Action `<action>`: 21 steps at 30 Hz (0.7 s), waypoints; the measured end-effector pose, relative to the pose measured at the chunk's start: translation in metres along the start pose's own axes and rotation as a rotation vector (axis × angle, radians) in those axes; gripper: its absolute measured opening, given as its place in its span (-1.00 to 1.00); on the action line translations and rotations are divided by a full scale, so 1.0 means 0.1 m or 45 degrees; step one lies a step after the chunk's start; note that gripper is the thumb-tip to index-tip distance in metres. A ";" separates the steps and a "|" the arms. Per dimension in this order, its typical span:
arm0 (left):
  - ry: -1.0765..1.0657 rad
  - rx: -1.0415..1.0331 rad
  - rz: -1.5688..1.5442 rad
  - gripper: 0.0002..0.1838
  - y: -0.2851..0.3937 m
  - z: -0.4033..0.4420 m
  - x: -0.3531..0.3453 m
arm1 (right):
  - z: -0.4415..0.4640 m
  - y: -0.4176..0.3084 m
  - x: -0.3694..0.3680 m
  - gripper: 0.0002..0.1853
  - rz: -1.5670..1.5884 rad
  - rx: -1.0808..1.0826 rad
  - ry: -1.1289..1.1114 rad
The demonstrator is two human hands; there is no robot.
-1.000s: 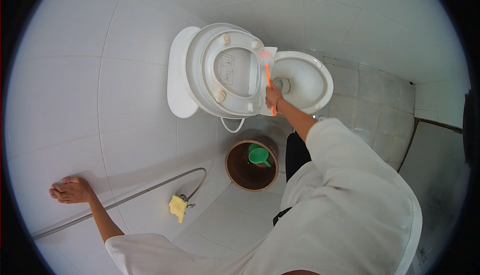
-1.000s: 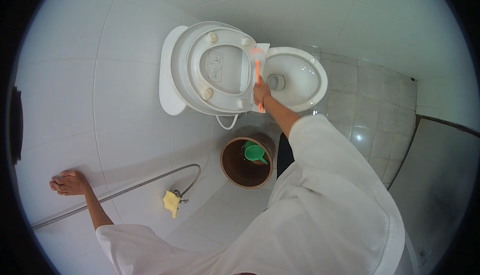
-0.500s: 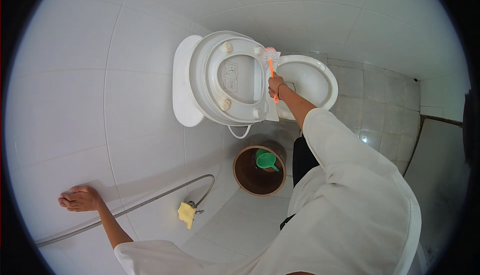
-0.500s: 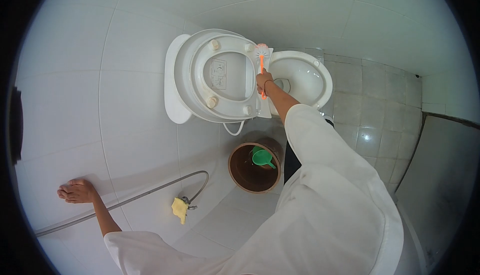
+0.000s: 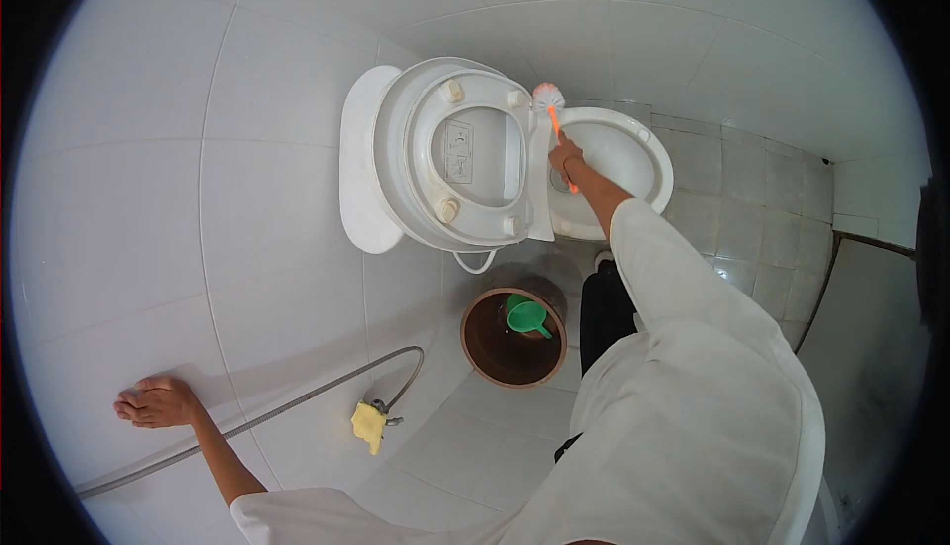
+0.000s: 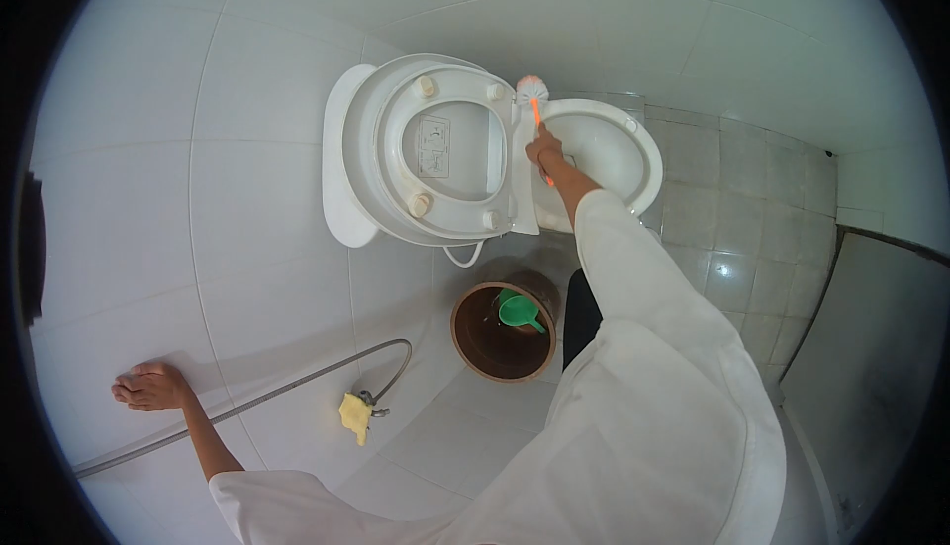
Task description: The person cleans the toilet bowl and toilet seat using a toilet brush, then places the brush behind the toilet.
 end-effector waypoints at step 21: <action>-0.019 0.035 -0.030 -0.45 -0.02 -0.02 -0.06 | -0.09 0.84 -0.58 -0.23 -0.321 0.359 0.098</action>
Point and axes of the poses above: each hand's wrist, its own z-axis towards the middle knuckle, its own x-axis out of the back of the hand, y = z × x, the point moved 1 cm from there along z, towards the middle knuckle, and after that the axes turned 3 degrees about y, right-handed, at the moved point
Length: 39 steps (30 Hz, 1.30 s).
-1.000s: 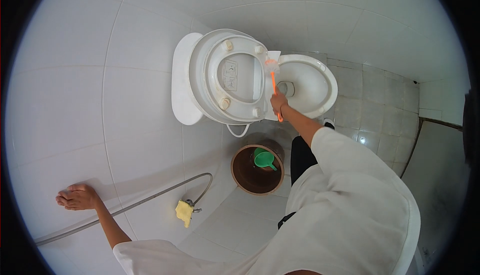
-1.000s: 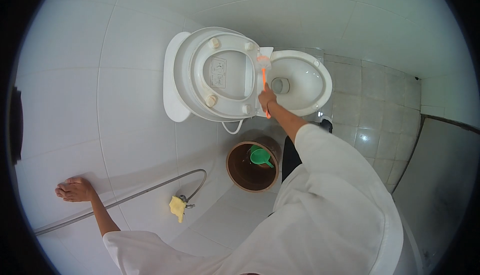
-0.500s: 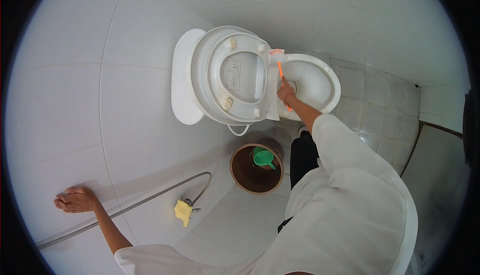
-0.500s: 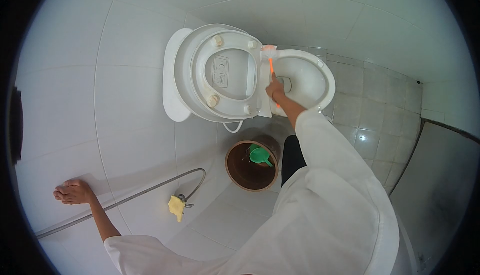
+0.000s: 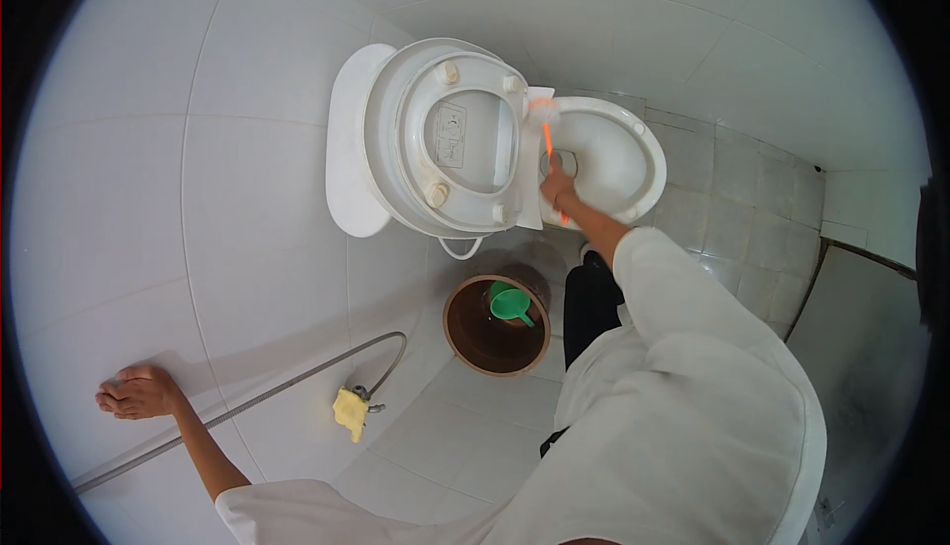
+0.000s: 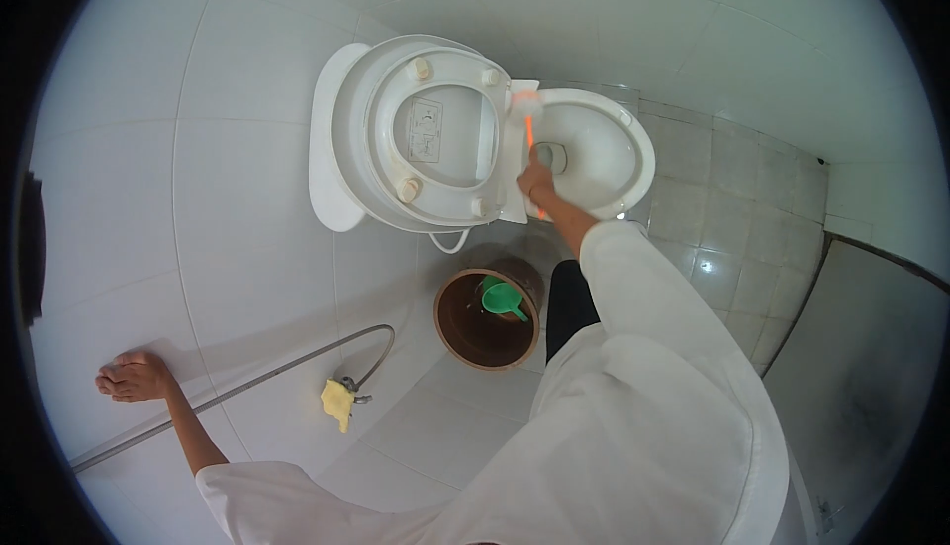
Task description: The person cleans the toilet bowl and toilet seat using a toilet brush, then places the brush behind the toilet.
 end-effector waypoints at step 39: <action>0.032 -0.066 0.087 -0.49 -0.11 -0.02 -0.08 | -1.65 0.35 0.00 -0.10 -0.116 0.042 -0.396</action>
Point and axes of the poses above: each hand's wrist, its own z-axis towards the middle knuckle, its own x-axis out of the back of the hand, y = z × x, the point moved 1 cm from there along z, towards the middle knuckle, and after that the axes turned 3 degrees about y, right-handed, at the moved point
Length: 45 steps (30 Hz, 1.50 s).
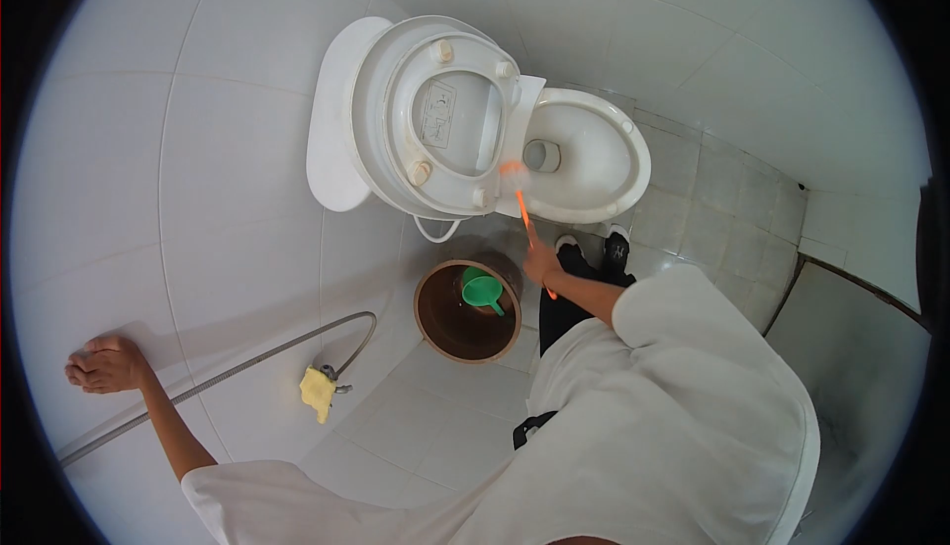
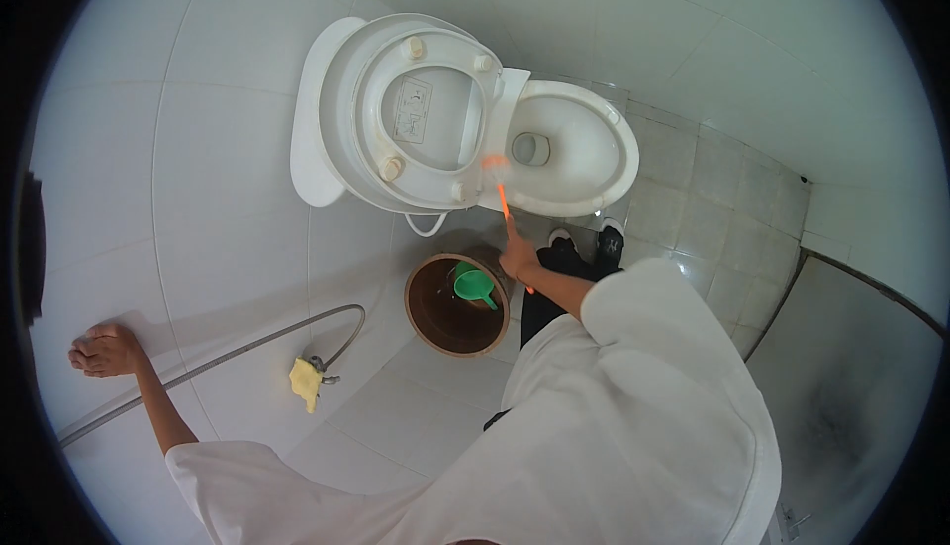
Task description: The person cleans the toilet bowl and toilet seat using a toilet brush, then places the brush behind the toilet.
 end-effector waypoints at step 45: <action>-0.108 -0.137 0.458 -0.49 -0.26 -0.19 -0.20 | 0.14 -0.40 -0.70 -0.59 1.256 -0.322 0.142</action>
Point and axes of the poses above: each hand's wrist, its own z-axis towards the middle knuckle, its own x-axis out of the back of the hand, y = z × x, the point moved 1 cm from there along z, towards the middle knuckle, and after that the axes turned 3 degrees about y, right-handed, at the moved point
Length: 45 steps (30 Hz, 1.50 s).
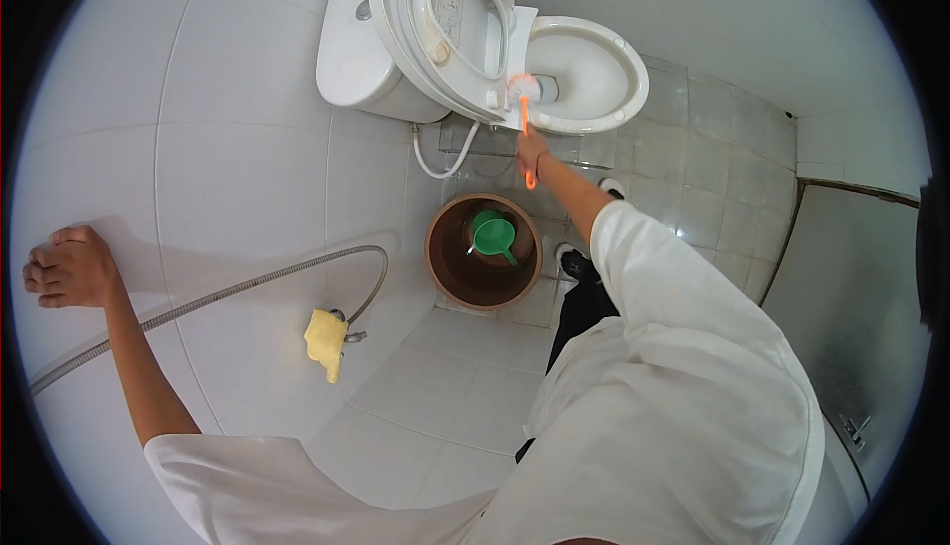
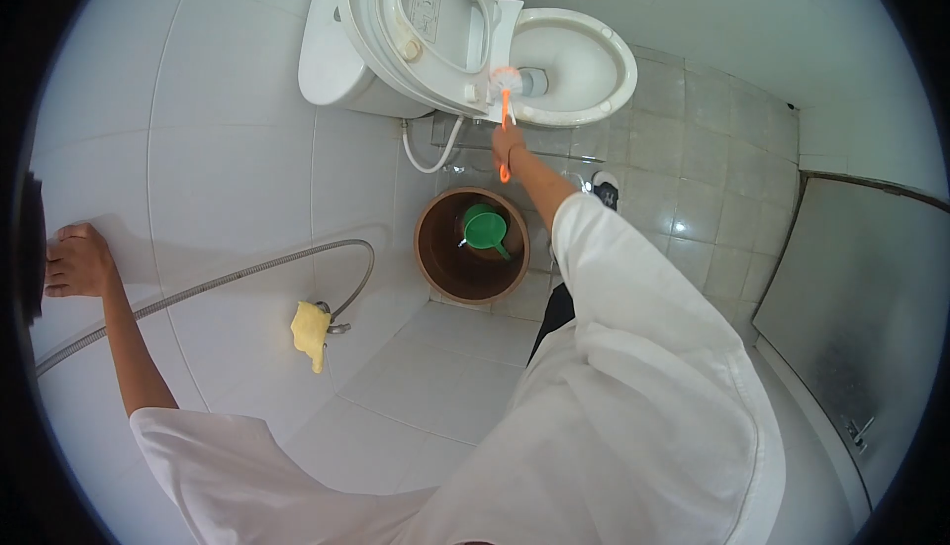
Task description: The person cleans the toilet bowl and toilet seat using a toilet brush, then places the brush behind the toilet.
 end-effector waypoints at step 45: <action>0.033 0.141 -0.474 -0.46 0.13 0.14 0.40 | 0.70 -1.54 0.33 -0.33 -0.037 0.232 -0.042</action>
Point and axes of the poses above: each hand's wrist, its own z-axis towards the middle knuckle, its own x-axis out of the back of the hand, y = z × x, the point moved 1 cm from there along z, towards the middle knuckle, and after that the axes turned 3 degrees about y, right-handed, at the moved point
